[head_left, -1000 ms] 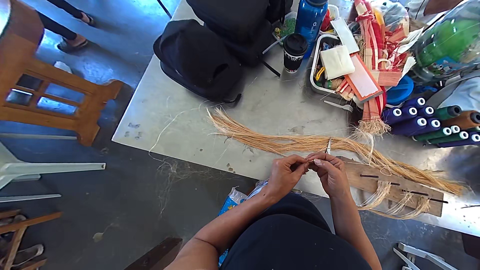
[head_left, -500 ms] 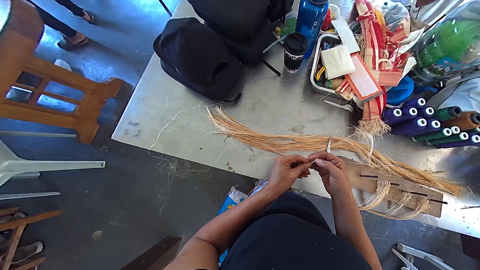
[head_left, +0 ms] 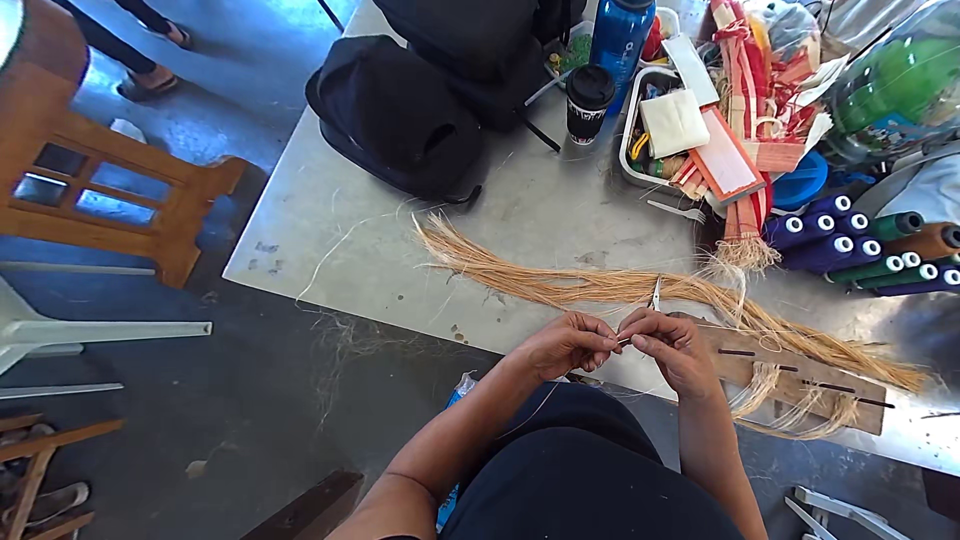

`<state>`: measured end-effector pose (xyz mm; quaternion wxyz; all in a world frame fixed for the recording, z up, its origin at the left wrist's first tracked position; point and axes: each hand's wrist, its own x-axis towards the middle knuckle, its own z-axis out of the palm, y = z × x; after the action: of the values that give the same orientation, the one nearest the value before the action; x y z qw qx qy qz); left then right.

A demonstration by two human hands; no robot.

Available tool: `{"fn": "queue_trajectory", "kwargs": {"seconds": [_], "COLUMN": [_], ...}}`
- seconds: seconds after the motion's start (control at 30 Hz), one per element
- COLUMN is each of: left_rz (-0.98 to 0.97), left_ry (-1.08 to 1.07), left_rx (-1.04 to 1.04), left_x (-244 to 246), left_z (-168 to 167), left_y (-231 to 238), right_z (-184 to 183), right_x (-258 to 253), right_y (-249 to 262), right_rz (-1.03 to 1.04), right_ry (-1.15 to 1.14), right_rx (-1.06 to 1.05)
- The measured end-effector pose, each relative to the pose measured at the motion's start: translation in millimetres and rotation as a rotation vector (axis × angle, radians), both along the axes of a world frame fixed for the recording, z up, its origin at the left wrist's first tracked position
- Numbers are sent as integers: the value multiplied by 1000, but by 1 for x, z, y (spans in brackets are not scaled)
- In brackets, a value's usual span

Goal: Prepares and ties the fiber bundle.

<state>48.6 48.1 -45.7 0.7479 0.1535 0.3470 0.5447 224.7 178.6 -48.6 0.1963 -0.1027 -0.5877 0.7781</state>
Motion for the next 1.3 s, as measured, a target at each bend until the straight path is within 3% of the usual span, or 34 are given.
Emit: {"fn": "queue_trajectory", "kwargs": {"seconds": [1.3], "left_rz": [37], "left_ry": [-17], "left_rx": [-72], "left_x": [10], "left_z": [-9], "left_y": [6], "right_z": [-4], "right_x": [4], "right_y": [-2], "right_rz": [-96], "right_ry": [-111], "right_rx": [-68]}}
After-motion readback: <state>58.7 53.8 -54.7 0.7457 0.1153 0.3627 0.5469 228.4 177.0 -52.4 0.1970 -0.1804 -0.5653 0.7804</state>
